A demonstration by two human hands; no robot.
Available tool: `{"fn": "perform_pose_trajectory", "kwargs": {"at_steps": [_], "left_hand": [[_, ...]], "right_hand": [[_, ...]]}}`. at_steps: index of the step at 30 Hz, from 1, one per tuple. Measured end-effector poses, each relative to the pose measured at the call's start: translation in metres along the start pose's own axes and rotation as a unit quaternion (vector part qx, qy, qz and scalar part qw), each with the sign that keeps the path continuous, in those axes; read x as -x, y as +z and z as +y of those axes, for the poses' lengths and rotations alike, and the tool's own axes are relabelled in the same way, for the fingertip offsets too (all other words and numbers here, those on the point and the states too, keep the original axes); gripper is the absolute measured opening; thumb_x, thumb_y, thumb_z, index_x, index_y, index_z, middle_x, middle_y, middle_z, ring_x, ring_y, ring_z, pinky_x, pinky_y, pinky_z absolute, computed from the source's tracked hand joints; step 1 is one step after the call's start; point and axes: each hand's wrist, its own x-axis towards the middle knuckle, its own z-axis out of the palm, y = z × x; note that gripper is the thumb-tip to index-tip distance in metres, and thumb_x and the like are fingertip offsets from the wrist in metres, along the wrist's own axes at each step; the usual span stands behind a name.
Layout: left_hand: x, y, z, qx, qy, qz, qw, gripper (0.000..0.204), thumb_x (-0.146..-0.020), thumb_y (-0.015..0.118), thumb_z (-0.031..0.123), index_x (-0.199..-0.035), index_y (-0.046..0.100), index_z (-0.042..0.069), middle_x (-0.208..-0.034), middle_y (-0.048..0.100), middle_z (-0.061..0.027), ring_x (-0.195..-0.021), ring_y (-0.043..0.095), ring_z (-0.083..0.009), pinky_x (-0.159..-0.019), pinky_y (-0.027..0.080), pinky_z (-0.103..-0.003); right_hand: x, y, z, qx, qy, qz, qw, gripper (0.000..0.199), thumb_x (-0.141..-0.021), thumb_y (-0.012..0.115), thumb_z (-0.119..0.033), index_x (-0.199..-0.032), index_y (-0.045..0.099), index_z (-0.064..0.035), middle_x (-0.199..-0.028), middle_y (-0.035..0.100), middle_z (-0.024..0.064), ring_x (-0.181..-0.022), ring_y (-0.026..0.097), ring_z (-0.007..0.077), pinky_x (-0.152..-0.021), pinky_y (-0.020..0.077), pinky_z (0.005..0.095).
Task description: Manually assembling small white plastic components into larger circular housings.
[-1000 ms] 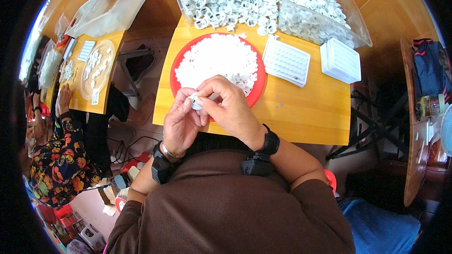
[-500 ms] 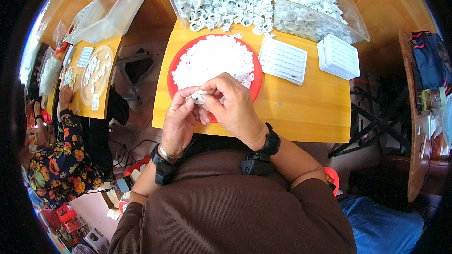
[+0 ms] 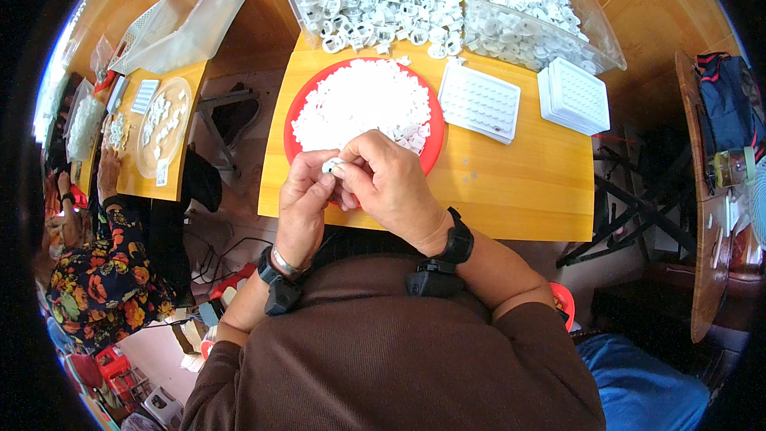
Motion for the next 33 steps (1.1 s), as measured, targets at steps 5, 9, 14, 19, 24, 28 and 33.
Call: {"fn": "perform_pose_trajectory", "kwargs": {"at_steps": [5,9,14,19,24,28,33], "left_hand": [[0.001,0.001,-0.004,-0.007,0.001,0.019,1.0,0.023,-0.097,0.042,0.003,-0.119,0.05,0.003,-0.087,0.059,-0.0042,-0.072,0.056,-0.01,-0.066,0.047,-0.024],[0.001,0.002,-0.004,-0.024,0.022,0.033,0.999,0.023,-0.097,0.043,0.003,-0.119,0.051,0.003,-0.086,0.057,-0.0028,-0.072,0.053,-0.0084,-0.066,0.047,-0.023],[0.003,0.003,-0.005,-0.069,0.052,0.056,0.995,0.021,-0.098,0.045,0.003,-0.117,0.053,0.002,-0.085,0.057,-0.0016,-0.071,0.051,-0.0069,-0.065,0.046,-0.021],[0.004,0.001,-0.003,-0.14,0.074,0.029,0.987,0.022,-0.096,0.047,0.003,-0.118,0.052,0.003,-0.088,0.058,-0.0023,-0.07,0.053,-0.0073,-0.062,0.044,-0.021],[0.003,0.001,-0.001,-0.093,0.041,0.036,0.994,0.023,-0.096,0.045,0.003,-0.118,0.052,0.002,-0.083,0.058,-0.0024,-0.067,0.053,-0.0074,-0.06,0.045,-0.02],[0.0,-0.003,-0.004,0.01,-0.024,0.042,0.999,0.026,-0.096,0.043,0.005,-0.121,0.051,0.002,-0.082,0.06,-0.0053,-0.066,0.057,-0.0097,-0.06,0.046,-0.021],[0.001,-0.004,0.001,0.061,-0.06,0.024,0.996,0.029,-0.094,0.043,0.004,-0.122,0.048,0.002,-0.089,0.064,-0.0105,-0.071,0.063,-0.0153,-0.063,0.049,-0.024]], "right_hand": [[0.0,-0.001,0.005,-0.025,0.008,-0.027,0.999,0.01,-0.084,0.066,0.002,-0.088,0.057,0.0006,-0.08,0.063,0.0065,-0.068,0.064,0.0092,-0.06,0.0518,0.0236],[0.0,-0.002,-0.003,-0.109,0.074,-0.038,0.991,0.011,-0.084,0.067,0.001,-0.089,0.058,0.0011,-0.081,0.064,0.0067,-0.069,0.064,0.0088,-0.061,0.0523,0.0236],[0.0,-0.002,0.0,-0.032,0.025,-0.032,0.999,0.01,-0.083,0.067,0.002,-0.089,0.059,0.0017,-0.082,0.064,0.0064,-0.072,0.065,0.0099,-0.062,0.0525,0.0235],[0.002,-0.001,0.002,-0.015,-0.011,-0.025,1.0,0.009,-0.083,0.066,0.003,-0.088,0.059,0.0015,-0.081,0.063,0.0064,-0.071,0.065,0.0115,-0.062,0.0527,0.0241],[0.004,0.0,0.004,-0.011,-0.026,-0.023,0.999,0.008,-0.084,0.066,0.002,-0.088,0.059,0.0017,-0.082,0.063,0.0069,-0.071,0.066,0.012,-0.062,0.0527,0.0243],[0.003,0.003,0.006,-0.074,0.032,-0.01,0.997,0.012,-0.083,0.066,0.001,-0.095,0.063,-0.0006,-0.082,0.063,0.0088,-0.07,0.065,0.0177,-0.062,0.0517,0.0274],[0.001,-0.002,0.009,0.049,-0.073,0.015,0.996,0.017,-0.081,0.067,0.0,-0.097,0.066,-0.0031,-0.083,0.062,0.0095,-0.074,0.065,0.023,-0.064,0.0516,0.0305]]}}
